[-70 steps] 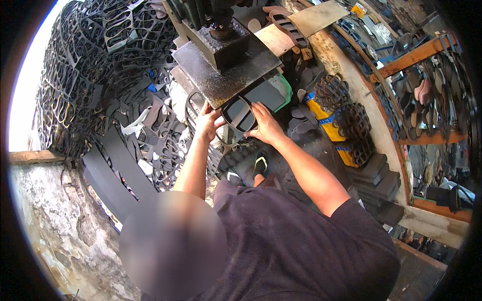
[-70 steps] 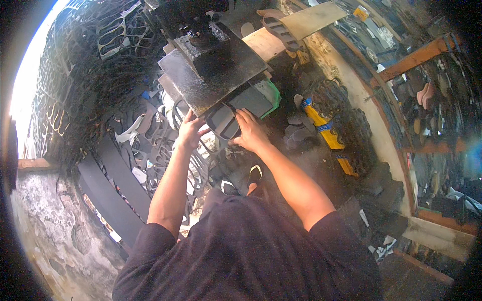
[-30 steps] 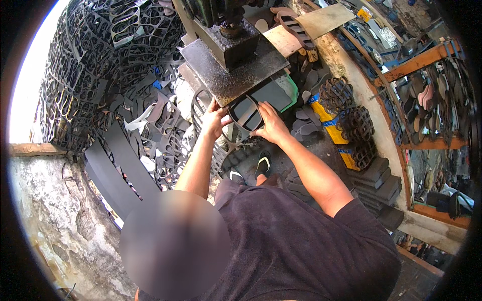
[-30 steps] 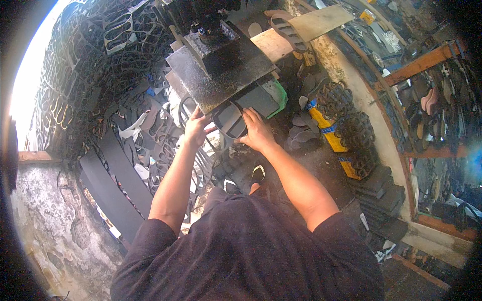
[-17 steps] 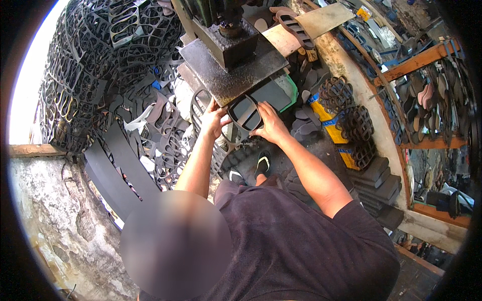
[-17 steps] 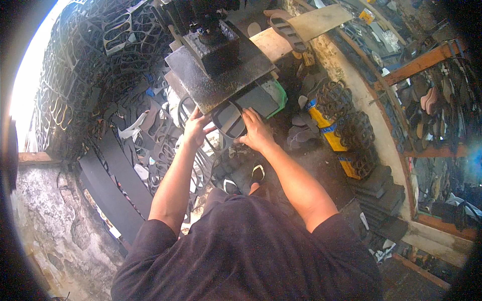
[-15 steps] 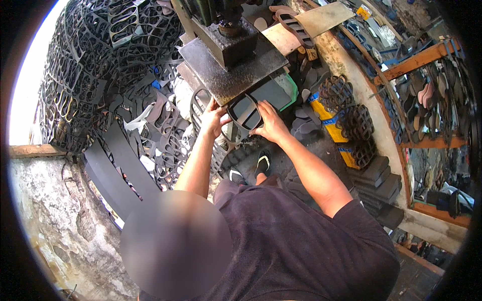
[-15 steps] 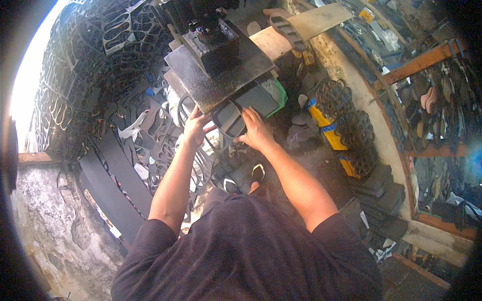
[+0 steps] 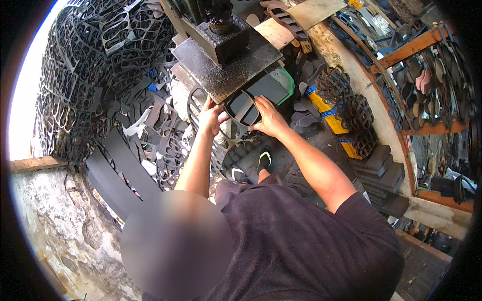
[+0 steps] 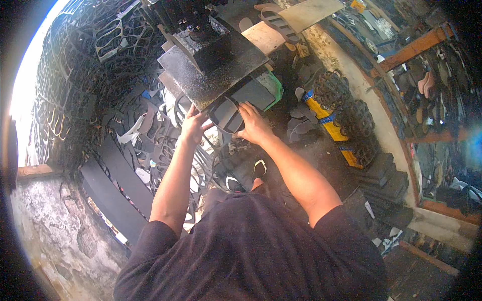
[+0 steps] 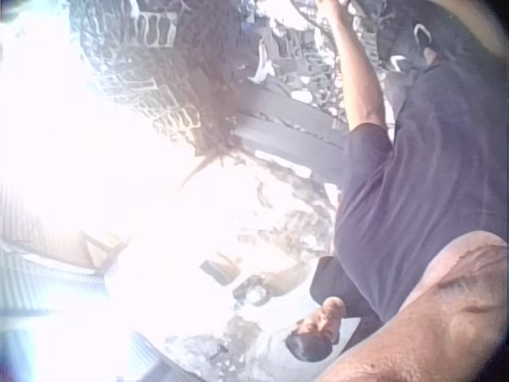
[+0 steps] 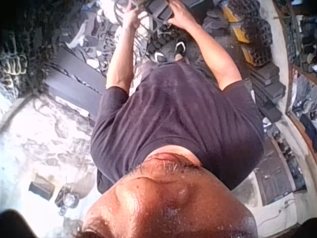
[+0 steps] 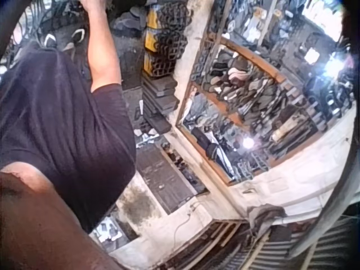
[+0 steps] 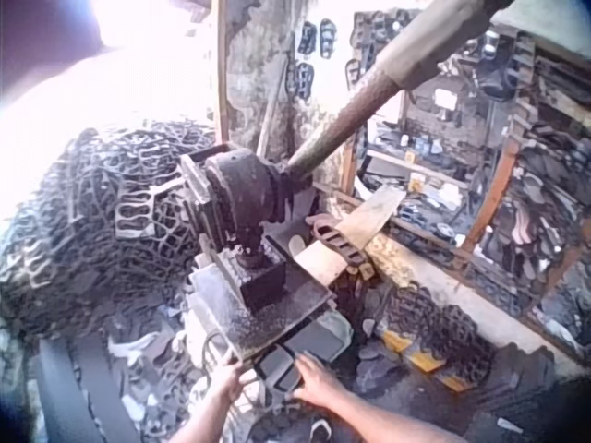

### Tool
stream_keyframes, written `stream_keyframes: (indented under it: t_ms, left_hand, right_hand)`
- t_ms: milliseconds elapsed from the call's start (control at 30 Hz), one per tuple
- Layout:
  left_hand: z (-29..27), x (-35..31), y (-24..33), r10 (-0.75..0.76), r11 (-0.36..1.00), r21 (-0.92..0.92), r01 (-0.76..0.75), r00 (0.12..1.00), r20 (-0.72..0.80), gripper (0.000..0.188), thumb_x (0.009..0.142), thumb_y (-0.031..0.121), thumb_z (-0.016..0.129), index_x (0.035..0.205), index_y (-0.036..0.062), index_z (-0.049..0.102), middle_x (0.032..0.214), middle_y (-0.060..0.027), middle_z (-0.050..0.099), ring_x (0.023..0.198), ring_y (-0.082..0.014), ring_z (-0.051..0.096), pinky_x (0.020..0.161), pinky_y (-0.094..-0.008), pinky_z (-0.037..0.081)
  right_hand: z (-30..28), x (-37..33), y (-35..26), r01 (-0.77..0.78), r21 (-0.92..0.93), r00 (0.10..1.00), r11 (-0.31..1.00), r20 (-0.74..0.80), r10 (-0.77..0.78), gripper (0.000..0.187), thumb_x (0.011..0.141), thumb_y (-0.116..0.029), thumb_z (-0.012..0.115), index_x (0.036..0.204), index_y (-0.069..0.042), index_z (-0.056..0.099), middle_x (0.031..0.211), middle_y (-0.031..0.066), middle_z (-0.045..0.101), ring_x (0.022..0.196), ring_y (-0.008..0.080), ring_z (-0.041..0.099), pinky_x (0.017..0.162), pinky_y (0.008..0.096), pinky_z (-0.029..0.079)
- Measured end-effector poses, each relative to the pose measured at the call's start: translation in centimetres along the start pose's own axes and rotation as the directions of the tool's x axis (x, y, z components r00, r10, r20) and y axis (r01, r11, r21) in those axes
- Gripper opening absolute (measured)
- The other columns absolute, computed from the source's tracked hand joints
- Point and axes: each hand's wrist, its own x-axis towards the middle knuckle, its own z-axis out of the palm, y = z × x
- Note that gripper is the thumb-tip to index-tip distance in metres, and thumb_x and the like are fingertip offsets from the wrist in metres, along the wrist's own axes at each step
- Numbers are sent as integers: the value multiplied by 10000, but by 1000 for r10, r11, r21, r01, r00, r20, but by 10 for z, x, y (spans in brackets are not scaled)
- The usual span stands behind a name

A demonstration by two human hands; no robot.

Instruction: The person uses a hydraulic press to cut rubber soles from a sheet of rubber material. They repeatedly position the sole template under the press, activate the press to cut the shape, and remove the cut sole. The process is repeated multiple times.

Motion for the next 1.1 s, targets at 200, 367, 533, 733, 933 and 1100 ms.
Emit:
stream_keyframes:
  t_ms: [200,367,533,733,933,1100]
  left_hand:
    - [3,-1,3,6,999,34,-6,1000,10,655,1007,46,568,1593,259,368,1441,-56,584,1296,-270,587,1006,-590,505]
    - [1,1,-1,4,1000,3,-4,1000,-7,714,986,-10,524,1612,275,335,1454,-75,580,1276,-272,602,1000,-579,508]
    - [4,0,0,2,999,42,-1,1000,-19,761,965,-16,525,1627,279,292,1452,-78,581,1266,-268,605,996,-594,498]
    - [-7,7,-6,-8,999,-34,9,1000,15,709,987,13,576,1591,329,381,1377,26,590,1151,-199,623,888,-499,545]
    - [1,3,0,0,1000,9,0,1000,14,722,993,-6,534,1616,288,318,1498,-55,540,1328,-259,561,1040,-656,454]
    - [-2,3,0,-7,1000,-20,7,1000,20,727,985,-10,539,1617,274,318,1514,-61,528,1345,-269,551,1042,-660,449]
  right_hand:
    - [-3,2,-2,-12,-62,999,998,37,14,1098,633,-415,938,1474,60,416,1560,219,419,1499,377,333,1243,434,318]
    - [-2,-1,-4,-27,-35,999,999,30,28,1064,645,-365,934,1474,66,425,1562,214,421,1501,369,336,1246,432,311]
    - [1,-3,0,-38,-6,999,999,5,38,1073,622,-331,950,1473,66,432,1553,214,434,1493,372,355,1240,438,320]
    - [-6,1,-9,-65,-20,997,998,40,66,1066,629,-329,945,1475,66,431,1572,208,414,1508,361,332,1245,427,312]
    - [-4,0,-7,-76,-33,996,997,40,77,1066,629,-336,942,1476,62,430,1575,210,410,1510,364,325,1248,432,309]
    - [-6,0,-9,-73,-22,997,997,39,74,1070,622,-338,944,1473,62,433,1572,212,410,1509,367,327,1246,437,311]
